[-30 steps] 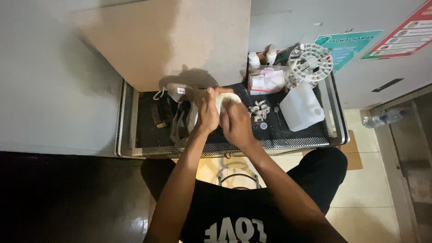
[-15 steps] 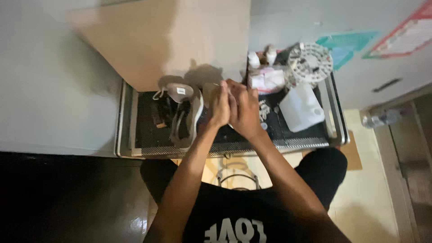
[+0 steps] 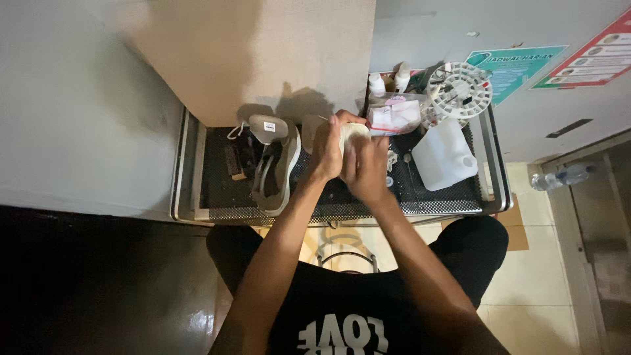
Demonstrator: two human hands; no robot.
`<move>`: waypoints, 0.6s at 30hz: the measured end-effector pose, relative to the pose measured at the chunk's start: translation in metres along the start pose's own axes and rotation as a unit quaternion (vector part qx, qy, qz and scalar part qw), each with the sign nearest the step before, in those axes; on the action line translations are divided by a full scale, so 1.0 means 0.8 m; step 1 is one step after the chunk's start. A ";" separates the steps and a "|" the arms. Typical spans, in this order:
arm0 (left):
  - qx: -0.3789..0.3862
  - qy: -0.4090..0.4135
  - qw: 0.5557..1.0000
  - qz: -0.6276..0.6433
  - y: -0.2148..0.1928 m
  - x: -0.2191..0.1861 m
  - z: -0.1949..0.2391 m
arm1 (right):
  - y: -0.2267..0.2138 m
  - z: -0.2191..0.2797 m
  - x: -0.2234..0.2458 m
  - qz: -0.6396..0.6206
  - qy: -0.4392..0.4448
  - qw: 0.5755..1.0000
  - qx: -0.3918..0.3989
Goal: The person scrubs the sole of a white sneaker with a small brush, focusing on the textured bottom surface. They hold the shoe in their left hand and scrub with their right hand, occasionally rotating the shoe to reach different areas of the sole.
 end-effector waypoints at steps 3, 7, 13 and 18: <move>0.033 0.040 0.995 -0.081 0.002 -0.007 -0.008 | -0.019 -0.051 0.008 -0.033 0.021 0.999 -0.033; 0.004 0.040 0.998 -0.042 -0.017 0.004 -0.014 | 0.013 0.036 0.004 -0.018 0.032 0.999 -0.013; -0.024 -0.003 0.999 0.036 -0.025 0.026 -0.003 | 0.025 0.112 0.004 -0.062 0.098 0.993 0.001; 0.010 0.034 0.996 -0.077 -0.015 -0.031 0.003 | -0.014 -0.005 -0.003 -0.088 0.111 0.985 -0.095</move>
Point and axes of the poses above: each hand's wrist, its own z-axis away from the middle knuckle, its own y-axis out of the palm, x = y × z, the point moved 10 cm from there along -z, towards the middle knuckle, and after that the axes turned 2 degrees about -x, right-handed, at the moved point
